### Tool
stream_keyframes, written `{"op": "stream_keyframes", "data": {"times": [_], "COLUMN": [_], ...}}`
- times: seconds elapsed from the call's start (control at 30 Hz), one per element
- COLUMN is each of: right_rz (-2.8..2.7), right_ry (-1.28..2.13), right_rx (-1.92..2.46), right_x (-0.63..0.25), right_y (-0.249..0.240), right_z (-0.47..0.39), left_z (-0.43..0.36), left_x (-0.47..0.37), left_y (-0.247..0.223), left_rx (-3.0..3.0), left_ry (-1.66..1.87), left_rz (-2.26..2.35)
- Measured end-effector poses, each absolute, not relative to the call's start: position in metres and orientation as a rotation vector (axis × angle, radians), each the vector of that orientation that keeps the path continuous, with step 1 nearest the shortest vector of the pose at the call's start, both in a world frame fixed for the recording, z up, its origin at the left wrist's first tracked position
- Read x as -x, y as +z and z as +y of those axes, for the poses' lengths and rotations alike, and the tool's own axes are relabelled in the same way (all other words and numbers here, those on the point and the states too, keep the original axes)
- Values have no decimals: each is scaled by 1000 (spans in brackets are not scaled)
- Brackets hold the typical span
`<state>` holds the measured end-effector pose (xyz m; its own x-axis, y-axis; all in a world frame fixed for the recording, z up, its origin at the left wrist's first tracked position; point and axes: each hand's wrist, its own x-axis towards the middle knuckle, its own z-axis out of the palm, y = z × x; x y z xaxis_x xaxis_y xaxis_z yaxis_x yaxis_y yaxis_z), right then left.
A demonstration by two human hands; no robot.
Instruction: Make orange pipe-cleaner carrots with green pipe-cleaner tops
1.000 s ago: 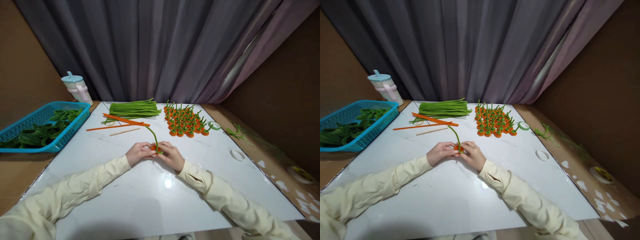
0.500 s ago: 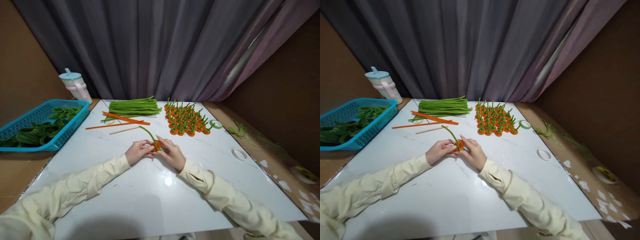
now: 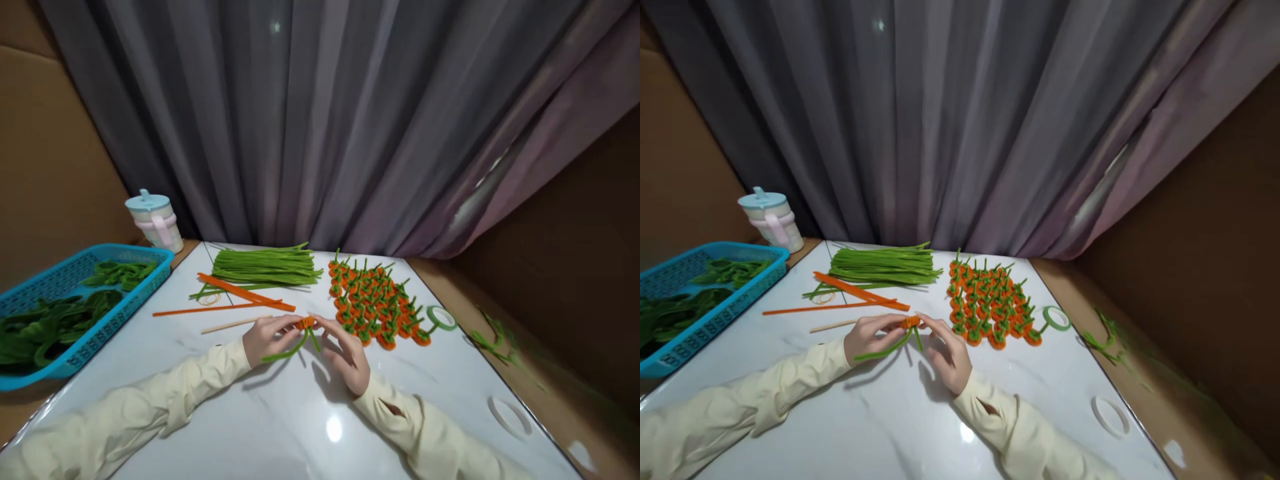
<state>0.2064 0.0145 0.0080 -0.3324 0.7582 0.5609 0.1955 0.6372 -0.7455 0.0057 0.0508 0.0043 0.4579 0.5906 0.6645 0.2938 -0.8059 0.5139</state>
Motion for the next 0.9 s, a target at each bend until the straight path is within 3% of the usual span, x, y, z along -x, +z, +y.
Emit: {"op": "stream_keyframes", "data": {"times": [0.2, 0.67, 0.77, 0.9], "right_rz": [-1801, -2010, -2030, -2021], "right_ry": [594, 255, 181, 64], "right_rx": [974, 764, 763, 754], "right_x": [-202, -201, -202, -203], "right_y": [3, -8, -7, -6], "right_z": [25, 19, 18, 19], "left_z": [62, 46, 40, 36], "left_x": [-14, -9, -9, -12], "left_y": [-9, -7, -9, -4], "left_rx": [-2417, -2920, -2729, -2044], "left_ry": [1307, 1237, 1138, 1083], "left_rz": [771, 551, 643, 791]}}
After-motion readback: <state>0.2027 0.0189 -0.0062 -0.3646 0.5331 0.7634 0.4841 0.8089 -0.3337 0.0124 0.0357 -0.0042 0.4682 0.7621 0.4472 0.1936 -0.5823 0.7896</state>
